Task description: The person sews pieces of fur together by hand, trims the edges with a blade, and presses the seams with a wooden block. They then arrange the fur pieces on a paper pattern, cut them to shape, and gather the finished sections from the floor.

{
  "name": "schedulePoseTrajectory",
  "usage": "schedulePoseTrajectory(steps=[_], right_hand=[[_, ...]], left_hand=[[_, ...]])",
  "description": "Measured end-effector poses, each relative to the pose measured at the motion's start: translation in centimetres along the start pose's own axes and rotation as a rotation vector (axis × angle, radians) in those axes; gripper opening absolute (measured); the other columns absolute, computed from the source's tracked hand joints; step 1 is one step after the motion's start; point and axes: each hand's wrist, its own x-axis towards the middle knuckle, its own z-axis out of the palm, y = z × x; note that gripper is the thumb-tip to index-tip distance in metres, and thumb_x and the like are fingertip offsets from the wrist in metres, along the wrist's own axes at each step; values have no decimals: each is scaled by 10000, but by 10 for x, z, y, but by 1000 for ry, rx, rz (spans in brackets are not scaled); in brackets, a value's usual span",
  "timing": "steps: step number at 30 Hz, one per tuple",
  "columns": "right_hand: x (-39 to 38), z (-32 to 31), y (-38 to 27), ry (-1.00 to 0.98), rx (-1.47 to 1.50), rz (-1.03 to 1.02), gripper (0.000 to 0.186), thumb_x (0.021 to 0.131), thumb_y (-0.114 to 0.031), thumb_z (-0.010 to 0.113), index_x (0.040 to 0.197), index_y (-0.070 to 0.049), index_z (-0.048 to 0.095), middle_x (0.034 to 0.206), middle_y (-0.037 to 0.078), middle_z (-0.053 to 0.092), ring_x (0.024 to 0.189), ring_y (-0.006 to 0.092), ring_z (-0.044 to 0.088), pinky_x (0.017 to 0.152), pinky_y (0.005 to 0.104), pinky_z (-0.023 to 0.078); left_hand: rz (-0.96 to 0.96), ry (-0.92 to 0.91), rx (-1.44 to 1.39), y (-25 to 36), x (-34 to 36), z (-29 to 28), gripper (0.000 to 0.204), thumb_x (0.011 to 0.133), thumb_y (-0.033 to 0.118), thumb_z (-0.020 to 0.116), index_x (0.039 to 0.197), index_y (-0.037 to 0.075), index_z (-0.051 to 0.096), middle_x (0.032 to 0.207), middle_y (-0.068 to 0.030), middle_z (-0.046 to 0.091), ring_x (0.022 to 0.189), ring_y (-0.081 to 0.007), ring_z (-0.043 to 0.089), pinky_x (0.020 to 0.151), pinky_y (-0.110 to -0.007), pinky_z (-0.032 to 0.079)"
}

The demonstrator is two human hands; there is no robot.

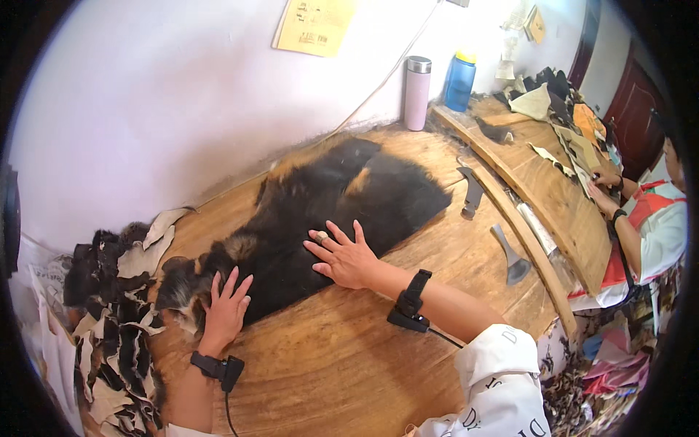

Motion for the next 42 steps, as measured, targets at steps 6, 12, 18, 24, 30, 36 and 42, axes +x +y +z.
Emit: schedulePoseTrajectory(steps=[6,12,18,24,30,36,42], right_hand=[[-4,-4,82,28,-83,206,476,920,-412,333,1329,-170,365,1376,57,360,1297,271,274,1041,482,206],[-25,-11,123,-44,-107,451,531,934,-477,218,1394,-215,266,1460,1,225,1350,262,168,1077,436,145],[-20,-26,94,106,-174,382,433,885,-262,463,1276,-86,402,1302,129,424,1227,302,367,983,440,320],[-26,-57,-43,346,208,-227,252,750,-76,583,995,-24,557,1018,140,548,979,312,511,855,377,426],[11,-29,-164,242,136,-545,442,731,-102,555,1139,56,491,1183,211,480,1125,348,429,930,393,374],[50,2,-238,257,-149,-287,629,752,-166,573,1291,56,337,1304,229,364,1237,369,324,1002,466,271],[82,34,-241,419,-151,-161,542,767,-122,517,1272,24,381,1238,187,457,1207,334,375,988,451,278]], left_hand=[[-4,4,-18,-7,5,6,368,931,308,401,1299,329,408,1441,46,237,1342,-301,137,936,-737,146],[-29,4,-30,4,6,3,364,931,310,401,1295,324,413,1438,55,243,1341,-293,144,940,-731,145],[-22,59,-25,0,-12,-2,377,927,307,410,1302,279,416,1434,20,259,1339,-289,155,966,-694,139],[10,219,-60,-10,-93,-29,324,898,225,479,1210,150,514,1373,-67,358,1306,-306,243,1012,-587,175],[-11,256,-268,-47,-176,-23,286,861,147,502,1116,34,565,1301,-182,422,1252,-347,327,1020,-410,269],[-125,258,-392,-62,-219,-23,312,845,154,538,1118,4,556,1305,-192,415,1215,-361,368,999,-389,311],[-201,274,-548,-77,-237,-21,307,853,144,534,1123,1,555,1295,-188,430,1164,-345,434,924,-368,397]])
